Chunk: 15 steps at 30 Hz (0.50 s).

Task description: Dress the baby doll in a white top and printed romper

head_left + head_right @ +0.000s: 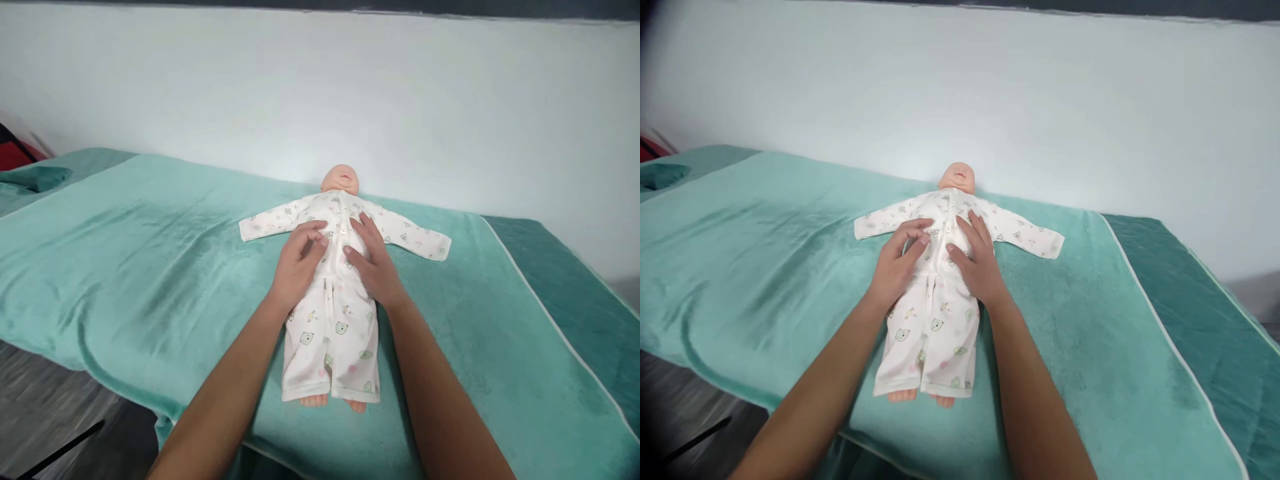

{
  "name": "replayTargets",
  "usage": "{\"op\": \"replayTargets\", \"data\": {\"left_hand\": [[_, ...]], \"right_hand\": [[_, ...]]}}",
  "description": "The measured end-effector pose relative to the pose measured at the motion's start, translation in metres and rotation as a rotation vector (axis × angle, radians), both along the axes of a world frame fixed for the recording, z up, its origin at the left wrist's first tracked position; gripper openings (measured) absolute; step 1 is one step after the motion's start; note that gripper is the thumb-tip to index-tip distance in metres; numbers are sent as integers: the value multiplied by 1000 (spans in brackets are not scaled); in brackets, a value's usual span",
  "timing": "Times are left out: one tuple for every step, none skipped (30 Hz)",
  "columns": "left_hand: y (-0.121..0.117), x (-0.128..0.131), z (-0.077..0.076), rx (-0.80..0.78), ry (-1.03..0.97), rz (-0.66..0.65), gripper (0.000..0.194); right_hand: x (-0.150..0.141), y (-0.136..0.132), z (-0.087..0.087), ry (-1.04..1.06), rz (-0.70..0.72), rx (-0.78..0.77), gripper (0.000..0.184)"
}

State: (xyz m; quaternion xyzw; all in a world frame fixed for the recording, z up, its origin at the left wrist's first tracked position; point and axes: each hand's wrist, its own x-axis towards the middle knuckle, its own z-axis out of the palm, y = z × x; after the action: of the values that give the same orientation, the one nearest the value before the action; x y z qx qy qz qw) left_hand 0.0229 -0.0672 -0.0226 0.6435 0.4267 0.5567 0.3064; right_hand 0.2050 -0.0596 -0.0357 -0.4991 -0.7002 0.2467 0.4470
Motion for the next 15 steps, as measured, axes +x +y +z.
{"op": "replayTargets", "data": {"left_hand": [[2,-1,-2,34,30,27,10],[3,-2,-4,68,75,57,10],[4,-3,-5,97,127,92,11],[4,-5,-6,123,176,127,15],[3,-6,-6,142,220,154,20],[2,-8,-6,155,252,172,26],[0,-9,-6,159,270,177,31],[-2,-10,-6,153,276,173,36],[-4,-11,-6,138,276,168,40],[-6,-11,-6,113,272,168,43],[-7,-12,-7,83,267,173,46],[-8,-12,-7,51,262,183,48],[-9,-13,-8,23,260,191,48],[-10,-13,-9,0,259,196,49],[-10,-13,-9,-17,252,195,49]], "right_hand": [[0,0,0,-5,0,7,58],[0,0,1,-9,-2,13,58],[0,0,1,-12,-3,16,58],[-1,0,1,-12,-5,16,58],[-1,0,1,-11,-6,13,58],[-1,0,2,-10,-8,10,58],[-1,0,2,-8,-10,6,58],[-1,0,2,-7,-11,5,58],[-1,0,2,-7,-10,6,58],[-1,0,1,-8,-10,10,58],[-1,0,1,-9,-9,15,58],[-1,-1,1,-11,-7,19,57],[-1,-1,1,-14,-6,23,57],[-1,-1,1,-15,-6,25,57],[0,-1,0,-16,-5,25,57]]}}
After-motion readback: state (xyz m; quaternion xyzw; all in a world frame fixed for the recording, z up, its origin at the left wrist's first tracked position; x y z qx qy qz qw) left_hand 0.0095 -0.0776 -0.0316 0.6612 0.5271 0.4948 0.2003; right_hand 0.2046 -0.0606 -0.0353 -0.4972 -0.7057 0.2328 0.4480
